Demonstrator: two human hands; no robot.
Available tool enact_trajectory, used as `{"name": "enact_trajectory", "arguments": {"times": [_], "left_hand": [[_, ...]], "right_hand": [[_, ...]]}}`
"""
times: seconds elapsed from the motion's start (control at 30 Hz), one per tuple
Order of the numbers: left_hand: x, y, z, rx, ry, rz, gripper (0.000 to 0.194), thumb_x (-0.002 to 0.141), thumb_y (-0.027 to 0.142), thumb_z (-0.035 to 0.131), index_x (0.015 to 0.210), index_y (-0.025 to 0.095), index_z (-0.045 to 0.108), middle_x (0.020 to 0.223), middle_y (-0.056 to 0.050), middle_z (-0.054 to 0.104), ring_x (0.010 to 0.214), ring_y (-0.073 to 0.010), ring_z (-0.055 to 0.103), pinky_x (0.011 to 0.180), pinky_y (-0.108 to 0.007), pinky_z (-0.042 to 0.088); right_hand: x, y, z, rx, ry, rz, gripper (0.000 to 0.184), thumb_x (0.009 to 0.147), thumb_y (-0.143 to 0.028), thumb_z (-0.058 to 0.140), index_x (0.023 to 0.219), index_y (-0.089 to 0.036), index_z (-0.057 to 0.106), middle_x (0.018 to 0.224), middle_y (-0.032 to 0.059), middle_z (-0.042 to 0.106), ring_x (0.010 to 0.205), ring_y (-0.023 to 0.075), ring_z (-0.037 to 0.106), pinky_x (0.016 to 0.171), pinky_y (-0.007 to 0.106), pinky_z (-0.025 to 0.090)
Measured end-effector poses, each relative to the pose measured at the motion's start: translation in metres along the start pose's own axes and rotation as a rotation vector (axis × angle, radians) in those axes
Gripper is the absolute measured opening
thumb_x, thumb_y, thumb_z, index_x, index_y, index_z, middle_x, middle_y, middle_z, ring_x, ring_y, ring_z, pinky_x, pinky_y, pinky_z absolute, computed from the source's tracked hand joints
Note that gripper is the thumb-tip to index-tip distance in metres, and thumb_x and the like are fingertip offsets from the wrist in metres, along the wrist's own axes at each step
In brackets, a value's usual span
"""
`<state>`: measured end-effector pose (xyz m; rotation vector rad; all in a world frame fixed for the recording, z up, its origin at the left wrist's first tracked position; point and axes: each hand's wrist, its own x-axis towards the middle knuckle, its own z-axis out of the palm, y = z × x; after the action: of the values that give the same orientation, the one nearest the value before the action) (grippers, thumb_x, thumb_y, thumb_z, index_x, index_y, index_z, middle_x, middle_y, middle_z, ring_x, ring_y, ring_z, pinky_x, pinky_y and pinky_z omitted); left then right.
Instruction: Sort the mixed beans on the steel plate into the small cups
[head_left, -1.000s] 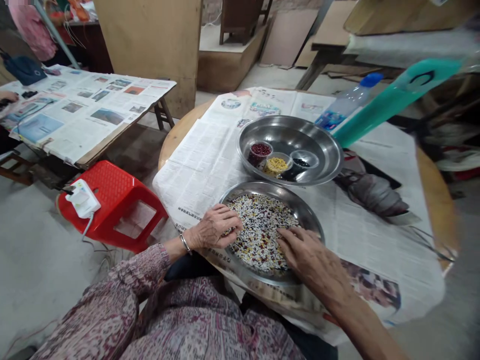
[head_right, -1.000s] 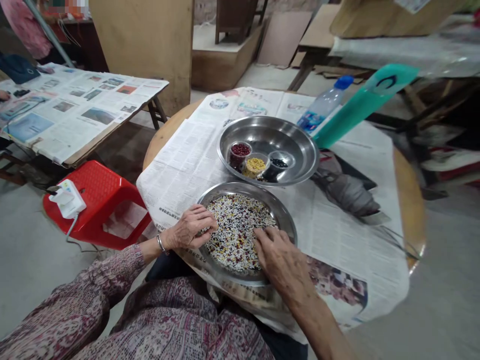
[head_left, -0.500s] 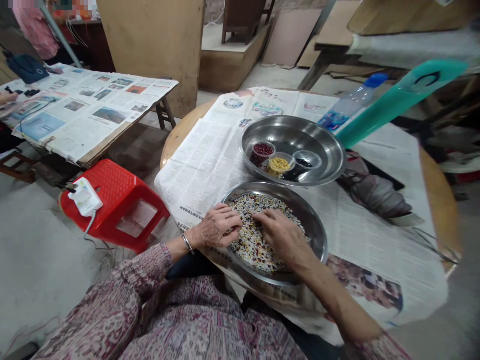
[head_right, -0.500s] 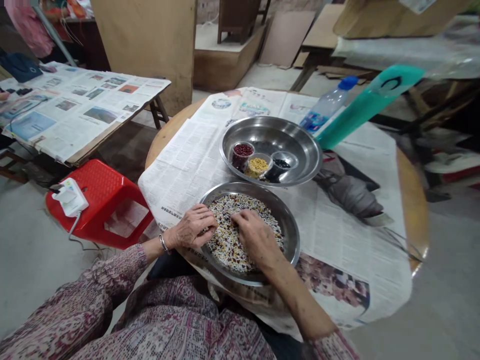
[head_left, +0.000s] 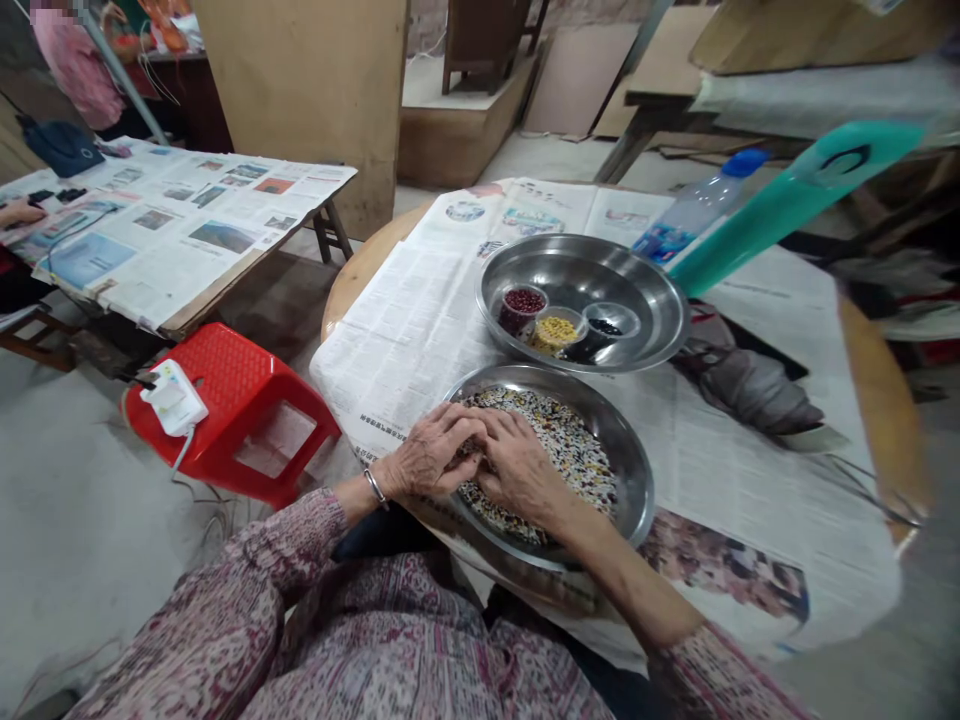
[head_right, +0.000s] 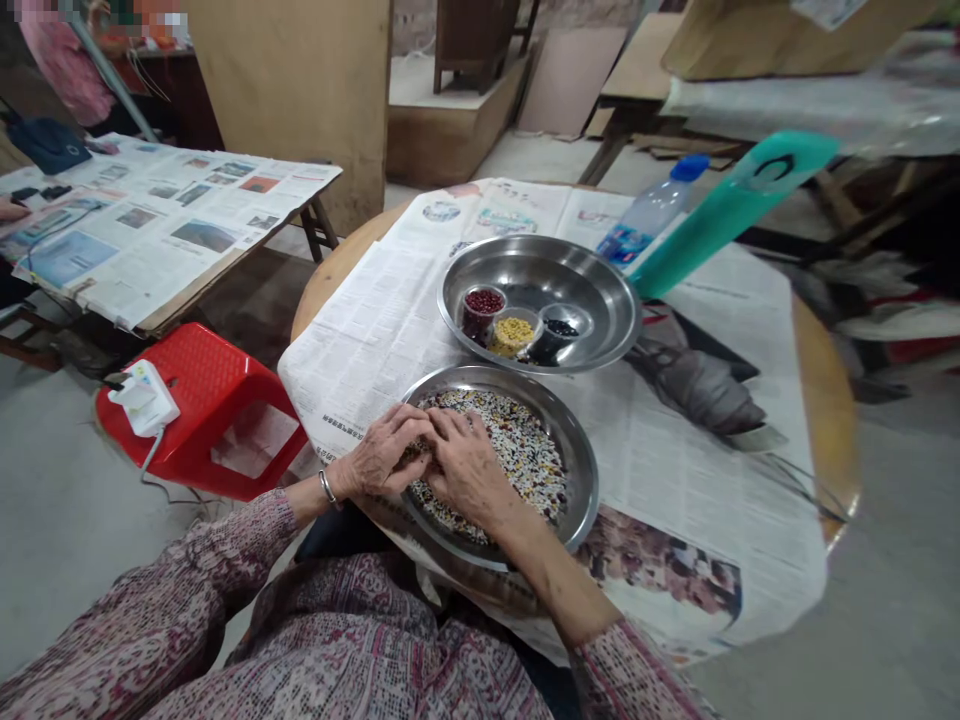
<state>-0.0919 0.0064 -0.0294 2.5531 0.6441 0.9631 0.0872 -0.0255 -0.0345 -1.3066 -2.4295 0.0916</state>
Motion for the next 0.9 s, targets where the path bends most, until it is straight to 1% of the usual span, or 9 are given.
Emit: {"name": "enact_trajectory", "arguments": {"times": [0.1, 0.2, 0.27, 0.4, 0.5, 0.6, 0.7, 0.83, 0.9], "left_hand": [[0.000, 0.000, -0.001, 0.019, -0.055, 0.004, 0.010, 0.089, 0.021, 0.049, 0.097, 0.017, 0.053, 0.102, -0.009, 0.061, 0.101, -0.0220, 0.055, 0.092, -0.039, 0.047], [0.000, 0.000, -0.002, 0.064, -0.114, -0.005, 0.011, 0.089, 0.022, 0.051, 0.097, 0.017, 0.056, 0.100, -0.007, 0.062, 0.096, -0.0211, 0.056, 0.088, -0.038, 0.046], [0.001, 0.000, -0.002, 0.068, -0.129, -0.013, 0.011, 0.090, 0.025, 0.051, 0.096, 0.017, 0.057, 0.100, -0.007, 0.063, 0.095, -0.0208, 0.057, 0.087, -0.037, 0.046], [0.001, 0.000, -0.002, 0.052, -0.138, -0.033, 0.011, 0.090, 0.025, 0.051, 0.095, 0.017, 0.057, 0.099, -0.007, 0.064, 0.096, -0.0206, 0.058, 0.088, -0.037, 0.046], [-0.001, -0.001, 0.001, 0.028, -0.112, -0.051, 0.011, 0.089, 0.025, 0.052, 0.096, 0.018, 0.055, 0.098, -0.007, 0.064, 0.098, -0.0212, 0.059, 0.089, -0.037, 0.046], [-0.003, -0.003, 0.004, 0.001, -0.058, -0.063, 0.016, 0.088, 0.028, 0.053, 0.100, 0.018, 0.052, 0.098, -0.008, 0.064, 0.102, -0.0228, 0.059, 0.092, -0.039, 0.047], [-0.005, -0.006, 0.006, -0.026, -0.015, -0.059, 0.024, 0.087, 0.035, 0.056, 0.102, 0.017, 0.051, 0.098, -0.009, 0.063, 0.104, -0.0237, 0.059, 0.093, -0.039, 0.048], [-0.006, -0.006, 0.008, -0.020, -0.031, -0.078, 0.035, 0.088, 0.049, 0.059, 0.102, 0.018, 0.050, 0.097, -0.008, 0.063, 0.104, -0.0236, 0.059, 0.094, -0.040, 0.048], [-0.005, -0.005, 0.007, -0.003, -0.030, -0.089, 0.039, 0.087, 0.053, 0.060, 0.101, 0.018, 0.051, 0.098, -0.009, 0.063, 0.105, -0.0237, 0.059, 0.095, -0.040, 0.048]], "right_hand": [[-0.014, -0.002, -0.010, 0.040, -0.042, -0.051, 0.038, 0.081, -0.020, 0.057, 0.118, -0.018, 0.063, 0.135, 0.0133, 0.057, 0.128, 0.0281, 0.046, 0.110, 0.053, 0.034], [-0.033, 0.010, -0.023, -0.022, -0.051, -0.035, 0.020, 0.083, -0.022, 0.058, 0.099, -0.022, 0.068, 0.133, 0.0111, 0.059, 0.128, 0.0299, 0.046, 0.109, 0.057, 0.034], [-0.046, 0.020, -0.029, -0.050, 0.017, 0.033, 0.014, 0.085, -0.023, 0.057, 0.093, -0.022, 0.069, 0.128, 0.0110, 0.061, 0.125, 0.0299, 0.049, 0.107, 0.056, 0.037], [-0.060, 0.023, -0.030, 0.049, 0.178, 0.147, 0.018, 0.090, -0.030, 0.055, 0.099, -0.022, 0.068, 0.114, 0.0098, 0.067, 0.110, 0.0248, 0.059, 0.098, 0.046, 0.048], [-0.056, 0.007, -0.027, 0.152, 0.218, 0.157, 0.021, 0.092, -0.033, 0.056, 0.105, -0.023, 0.068, 0.105, 0.0079, 0.069, 0.101, 0.0222, 0.062, 0.093, 0.042, 0.051], [-0.043, -0.014, -0.027, 0.259, 0.247, 0.140, 0.023, 0.093, -0.031, 0.056, 0.112, -0.023, 0.066, 0.105, 0.0076, 0.069, 0.099, 0.0202, 0.063, 0.090, 0.038, 0.052], [-0.028, -0.028, -0.029, 0.371, 0.240, 0.136, 0.018, 0.094, -0.030, 0.055, 0.103, -0.023, 0.068, 0.102, 0.0068, 0.070, 0.097, 0.0193, 0.064, 0.088, 0.036, 0.052], [-0.020, -0.025, -0.028, 0.497, 0.186, 0.239, 0.022, 0.095, -0.032, 0.050, 0.084, -0.022, 0.066, 0.085, 0.0030, 0.071, 0.081, 0.0161, 0.065, 0.075, 0.030, 0.052], [-0.024, -0.017, -0.027, 0.439, 0.211, 0.279, 0.025, 0.096, -0.034, 0.049, 0.081, -0.022, 0.065, 0.080, 0.0024, 0.070, 0.074, 0.0155, 0.065, 0.070, 0.028, 0.050]]}}
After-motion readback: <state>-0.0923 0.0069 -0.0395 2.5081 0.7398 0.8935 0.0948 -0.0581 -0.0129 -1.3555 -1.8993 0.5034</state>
